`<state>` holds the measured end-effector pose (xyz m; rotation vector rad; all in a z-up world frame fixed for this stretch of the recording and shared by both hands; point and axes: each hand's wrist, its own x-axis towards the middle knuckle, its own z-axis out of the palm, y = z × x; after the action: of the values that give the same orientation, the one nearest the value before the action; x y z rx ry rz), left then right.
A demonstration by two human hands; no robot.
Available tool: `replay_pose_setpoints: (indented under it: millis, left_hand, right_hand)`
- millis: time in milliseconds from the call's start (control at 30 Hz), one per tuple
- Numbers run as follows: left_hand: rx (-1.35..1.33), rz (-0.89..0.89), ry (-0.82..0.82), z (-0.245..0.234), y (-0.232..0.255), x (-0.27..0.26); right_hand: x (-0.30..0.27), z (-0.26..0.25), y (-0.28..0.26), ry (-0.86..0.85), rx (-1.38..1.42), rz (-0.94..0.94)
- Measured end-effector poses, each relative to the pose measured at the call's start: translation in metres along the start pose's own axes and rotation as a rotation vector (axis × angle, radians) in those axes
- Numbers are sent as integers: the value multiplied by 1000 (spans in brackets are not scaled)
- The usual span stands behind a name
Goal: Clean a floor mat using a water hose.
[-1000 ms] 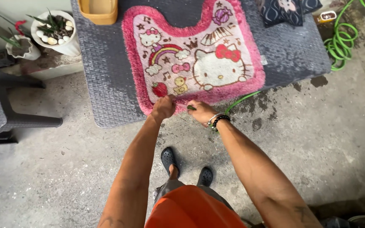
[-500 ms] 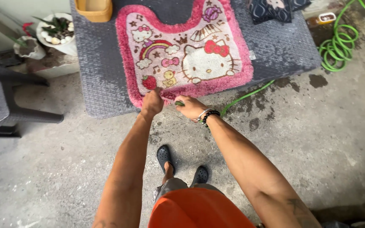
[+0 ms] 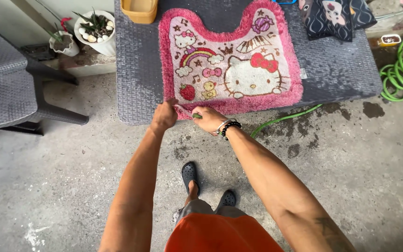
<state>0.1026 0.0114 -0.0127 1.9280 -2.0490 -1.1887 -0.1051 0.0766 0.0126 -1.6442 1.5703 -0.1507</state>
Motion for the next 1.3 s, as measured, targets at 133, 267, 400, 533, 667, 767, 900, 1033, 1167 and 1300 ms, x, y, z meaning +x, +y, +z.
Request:
replay_pose_setpoints:
  millis: [133, 267, 400, 533, 667, 767, 900, 1033, 1167, 1300]
  left_hand:
    - [-4, 492, 276, 22, -9, 33]
    - [-2, 251, 13, 14, 16, 34]
    - [164, 572, 218, 71, -29, 92]
    - [109, 811, 330, 71, 12, 88]
    - [32, 358, -121, 67, 40, 85]
    - [15, 355, -122, 42, 61, 69]
    - [54, 247, -157, 36, 45, 81]
    - [120, 1030, 641, 39, 14, 102]
    - [36, 222, -176, -5, 62, 70]
    - [9, 355, -114, 16, 49, 99]
  right_hand:
    - [-22, -27, -1, -93, 8, 220]
    - [-33, -43, 36, -33, 10, 263]
    - [-47, -58, 55, 60, 146, 371]
    - [-38, -50, 75, 119, 78, 358]
    - [-36, -67, 27, 147, 127, 330]
    - [-25, -72, 10, 157, 157, 347]
    - [-29, -86, -31, 114, 197, 406]
    - [-6, -71, 11, 207, 188, 374]
    - [-7, -81, -8, 221, 178, 487]
    - [-10, -99, -35, 234, 219, 493]
